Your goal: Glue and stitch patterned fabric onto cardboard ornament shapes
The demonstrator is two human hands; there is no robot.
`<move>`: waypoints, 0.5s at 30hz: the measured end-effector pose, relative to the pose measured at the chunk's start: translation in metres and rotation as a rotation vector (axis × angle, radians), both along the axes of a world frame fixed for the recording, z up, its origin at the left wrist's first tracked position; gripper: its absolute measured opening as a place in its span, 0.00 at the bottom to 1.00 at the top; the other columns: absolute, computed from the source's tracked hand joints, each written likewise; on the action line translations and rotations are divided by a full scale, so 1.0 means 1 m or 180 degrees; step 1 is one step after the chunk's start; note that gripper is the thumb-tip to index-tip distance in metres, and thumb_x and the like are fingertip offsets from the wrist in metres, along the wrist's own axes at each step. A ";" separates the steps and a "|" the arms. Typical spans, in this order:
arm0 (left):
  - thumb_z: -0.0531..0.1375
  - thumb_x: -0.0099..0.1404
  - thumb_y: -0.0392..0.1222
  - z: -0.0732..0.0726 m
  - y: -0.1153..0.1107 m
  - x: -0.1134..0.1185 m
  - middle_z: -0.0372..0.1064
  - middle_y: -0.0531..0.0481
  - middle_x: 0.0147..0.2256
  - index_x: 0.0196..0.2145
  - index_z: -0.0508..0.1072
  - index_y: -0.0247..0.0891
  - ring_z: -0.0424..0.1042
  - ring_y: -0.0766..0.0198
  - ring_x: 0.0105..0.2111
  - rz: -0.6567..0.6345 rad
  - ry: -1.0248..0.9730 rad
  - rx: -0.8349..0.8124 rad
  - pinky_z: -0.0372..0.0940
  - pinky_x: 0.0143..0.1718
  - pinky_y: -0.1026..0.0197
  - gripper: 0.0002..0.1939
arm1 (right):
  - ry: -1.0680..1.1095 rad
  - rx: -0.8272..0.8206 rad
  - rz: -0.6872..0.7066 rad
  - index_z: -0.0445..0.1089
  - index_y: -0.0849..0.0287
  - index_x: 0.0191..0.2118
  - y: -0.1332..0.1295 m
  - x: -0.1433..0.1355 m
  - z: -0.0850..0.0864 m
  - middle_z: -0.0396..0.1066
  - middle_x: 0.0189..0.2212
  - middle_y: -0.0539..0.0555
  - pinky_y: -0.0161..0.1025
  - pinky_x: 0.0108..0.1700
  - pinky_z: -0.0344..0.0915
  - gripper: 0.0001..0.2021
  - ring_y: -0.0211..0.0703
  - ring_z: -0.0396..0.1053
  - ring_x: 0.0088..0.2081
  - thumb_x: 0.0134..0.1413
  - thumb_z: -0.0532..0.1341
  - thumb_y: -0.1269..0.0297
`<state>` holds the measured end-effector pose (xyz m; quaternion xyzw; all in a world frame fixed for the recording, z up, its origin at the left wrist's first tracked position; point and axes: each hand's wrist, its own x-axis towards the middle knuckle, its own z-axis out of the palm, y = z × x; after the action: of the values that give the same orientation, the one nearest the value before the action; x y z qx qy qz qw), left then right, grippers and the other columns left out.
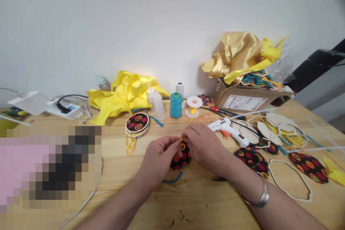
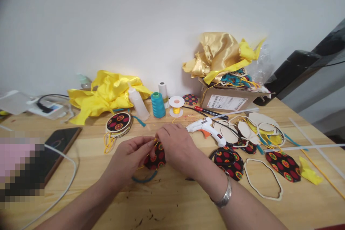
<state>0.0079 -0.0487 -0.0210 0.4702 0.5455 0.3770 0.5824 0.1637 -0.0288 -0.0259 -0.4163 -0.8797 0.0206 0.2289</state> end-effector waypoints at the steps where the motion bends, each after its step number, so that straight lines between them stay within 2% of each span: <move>1: 0.60 0.55 0.46 -0.001 0.000 0.000 0.67 0.54 0.18 0.27 0.74 0.36 0.62 0.70 0.18 -0.0014 -0.0012 0.0012 0.56 0.20 0.69 0.10 | 0.0013 0.0015 -0.0037 0.66 0.62 0.33 0.001 0.000 -0.001 0.67 0.31 0.55 0.40 0.38 0.57 0.08 0.43 0.60 0.34 0.55 0.52 0.76; 15: 0.57 0.56 0.40 0.002 -0.001 0.000 0.72 0.50 0.20 0.24 0.74 0.35 0.61 0.70 0.17 -0.0078 0.0326 0.0136 0.57 0.19 0.68 0.09 | -0.0050 0.0214 -0.0491 0.66 0.61 0.32 0.000 -0.004 -0.004 0.67 0.29 0.55 0.41 0.36 0.53 0.07 0.45 0.62 0.32 0.55 0.52 0.75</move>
<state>0.0075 -0.0500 -0.0188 0.5079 0.5606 0.3568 0.5481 0.1592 -0.0289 -0.0295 -0.4750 -0.8470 -0.0299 0.2369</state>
